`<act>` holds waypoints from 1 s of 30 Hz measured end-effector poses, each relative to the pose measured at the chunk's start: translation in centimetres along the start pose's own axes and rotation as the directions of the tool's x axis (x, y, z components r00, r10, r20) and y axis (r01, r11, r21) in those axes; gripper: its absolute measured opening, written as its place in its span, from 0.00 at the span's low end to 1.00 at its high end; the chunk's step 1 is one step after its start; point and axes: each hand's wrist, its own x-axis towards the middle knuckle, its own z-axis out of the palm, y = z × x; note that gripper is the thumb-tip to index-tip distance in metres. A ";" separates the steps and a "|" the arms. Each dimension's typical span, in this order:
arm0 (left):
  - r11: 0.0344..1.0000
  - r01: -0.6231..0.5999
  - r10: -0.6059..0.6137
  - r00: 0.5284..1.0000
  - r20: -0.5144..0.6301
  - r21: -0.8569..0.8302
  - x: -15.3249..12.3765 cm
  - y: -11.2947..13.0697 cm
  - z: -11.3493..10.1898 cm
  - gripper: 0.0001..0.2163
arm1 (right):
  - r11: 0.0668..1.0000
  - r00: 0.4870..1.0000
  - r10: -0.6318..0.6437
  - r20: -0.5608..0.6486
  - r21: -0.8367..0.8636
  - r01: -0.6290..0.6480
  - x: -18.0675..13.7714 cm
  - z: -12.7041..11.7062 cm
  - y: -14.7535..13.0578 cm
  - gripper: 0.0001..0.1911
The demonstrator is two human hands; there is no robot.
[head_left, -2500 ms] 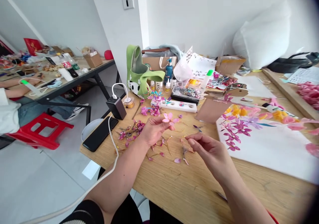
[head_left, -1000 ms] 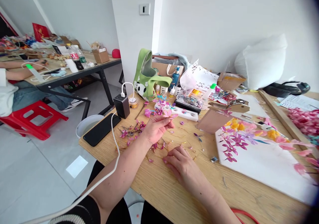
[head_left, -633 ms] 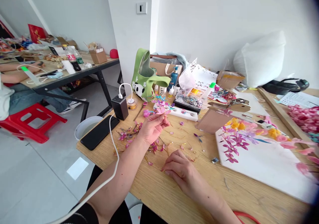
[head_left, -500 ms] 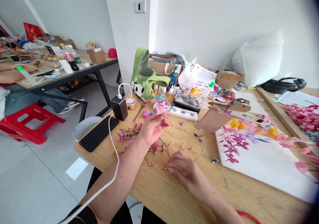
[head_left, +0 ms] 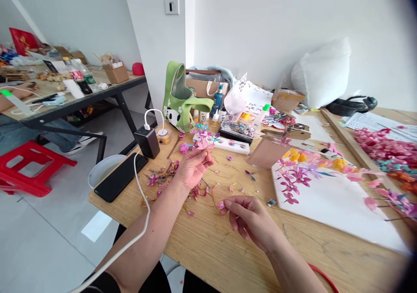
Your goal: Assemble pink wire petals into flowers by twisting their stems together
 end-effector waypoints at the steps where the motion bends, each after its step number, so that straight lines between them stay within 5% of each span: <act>1: 1.000 -0.004 0.004 1.000 0.004 0.005 0.0 0.0 0.0 0.04 | 1.000 1.000 -0.008 0.008 -0.003 0.008 0.0 0.0 0.1 0.19; 7: 0.999 -0.038 0.038 0.999 0.016 0.021 0.0 -0.1 0.0 0.05 | 0.944 0.986 -0.153 0.074 -0.283 0.167 0.0 0.4 0.9 0.20; 10: 0.999 -0.043 0.043 0.999 0.000 0.012 0.2 -0.1 -0.1 0.05 | 0.689 0.904 -0.385 0.186 -0.594 0.415 -0.1 0.5 1.1 0.14; 13: 0.999 -0.053 0.053 0.999 0.008 0.004 0.3 0.0 -0.3 0.05 | 0.441 0.818 -0.446 0.364 -0.705 0.555 -0.2 0.3 0.9 0.12; 22: 0.994 -0.072 0.074 0.997 0.016 -0.083 0.6 0.5 -0.8 0.03 | 0.081 0.745 -0.509 0.431 -0.838 0.539 2.4 0.6 -1.6 0.15; 30: 0.993 -0.065 0.064 0.998 -0.011 -0.099 0.5 0.7 -0.5 0.03 | -0.060 0.715 -0.447 0.537 -0.816 0.575 8.4 2.5 -2.3 0.18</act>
